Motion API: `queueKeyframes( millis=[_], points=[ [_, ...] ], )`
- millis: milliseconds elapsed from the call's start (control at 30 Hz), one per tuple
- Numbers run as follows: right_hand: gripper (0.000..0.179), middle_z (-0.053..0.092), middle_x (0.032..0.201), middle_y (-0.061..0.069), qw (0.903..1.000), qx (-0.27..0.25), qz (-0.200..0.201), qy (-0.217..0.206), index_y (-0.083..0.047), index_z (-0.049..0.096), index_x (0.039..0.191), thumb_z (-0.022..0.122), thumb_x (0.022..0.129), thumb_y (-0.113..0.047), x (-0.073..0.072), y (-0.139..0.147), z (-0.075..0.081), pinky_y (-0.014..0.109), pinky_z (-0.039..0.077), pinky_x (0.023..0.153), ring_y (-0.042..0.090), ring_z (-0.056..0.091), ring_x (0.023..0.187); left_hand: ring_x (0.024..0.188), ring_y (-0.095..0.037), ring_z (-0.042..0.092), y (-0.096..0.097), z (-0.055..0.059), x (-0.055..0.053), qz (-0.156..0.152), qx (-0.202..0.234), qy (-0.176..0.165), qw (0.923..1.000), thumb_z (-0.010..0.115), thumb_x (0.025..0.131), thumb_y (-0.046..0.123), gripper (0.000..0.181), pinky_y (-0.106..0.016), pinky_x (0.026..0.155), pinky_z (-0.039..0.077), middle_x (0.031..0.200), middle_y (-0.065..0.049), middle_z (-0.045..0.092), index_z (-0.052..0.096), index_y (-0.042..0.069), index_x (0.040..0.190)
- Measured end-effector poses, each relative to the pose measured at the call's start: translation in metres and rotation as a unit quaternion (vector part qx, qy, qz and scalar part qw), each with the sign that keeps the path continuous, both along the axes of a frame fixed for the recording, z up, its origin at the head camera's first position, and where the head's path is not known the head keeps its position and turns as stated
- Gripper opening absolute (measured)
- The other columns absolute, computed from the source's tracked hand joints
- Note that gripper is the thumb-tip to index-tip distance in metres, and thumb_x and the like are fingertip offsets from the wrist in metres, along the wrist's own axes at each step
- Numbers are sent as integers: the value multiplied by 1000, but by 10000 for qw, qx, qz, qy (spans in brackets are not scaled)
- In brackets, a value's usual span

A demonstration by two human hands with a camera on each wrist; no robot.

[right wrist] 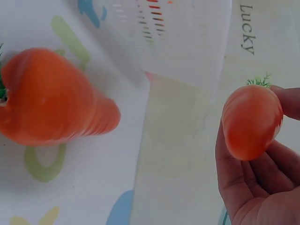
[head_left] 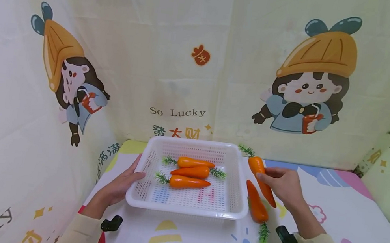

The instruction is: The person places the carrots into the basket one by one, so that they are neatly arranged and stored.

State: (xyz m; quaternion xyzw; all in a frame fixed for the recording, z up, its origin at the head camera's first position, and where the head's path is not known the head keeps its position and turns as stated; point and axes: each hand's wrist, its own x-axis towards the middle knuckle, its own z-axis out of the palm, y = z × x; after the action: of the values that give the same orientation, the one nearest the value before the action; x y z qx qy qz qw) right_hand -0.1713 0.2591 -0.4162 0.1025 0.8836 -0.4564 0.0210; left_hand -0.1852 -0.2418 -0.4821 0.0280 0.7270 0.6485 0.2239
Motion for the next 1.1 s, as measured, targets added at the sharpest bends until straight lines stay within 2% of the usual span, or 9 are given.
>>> queueKeyframes(
  millis=[467, 1100],
  points=[
    [55, 70, 131, 25, 9981, -8, 584, 213, 1, 67, 134, 79, 92, -32, -6, -20, 5, 36, 65, 82, 28, 73, 101, 137, -37, 56, 2, 3, 0, 56, -33, -5, 10000, 48, 111, 29, 76, -50, 103, 58, 173, 4, 22, 1, 65, 157],
    [43, 76, 115, 17, 9882, 113, 1509, 257, -1, 74, 124, 82, 90, -26, -21, -43, 16, 35, 65, 80, 22, 71, 92, 133, -39, 59, 2, 5, 2, 89, -51, -21, 9999, 49, 110, 29, 77, -50, 100, 59, 171, -3, 28, 0, 65, 158]
  ],
)
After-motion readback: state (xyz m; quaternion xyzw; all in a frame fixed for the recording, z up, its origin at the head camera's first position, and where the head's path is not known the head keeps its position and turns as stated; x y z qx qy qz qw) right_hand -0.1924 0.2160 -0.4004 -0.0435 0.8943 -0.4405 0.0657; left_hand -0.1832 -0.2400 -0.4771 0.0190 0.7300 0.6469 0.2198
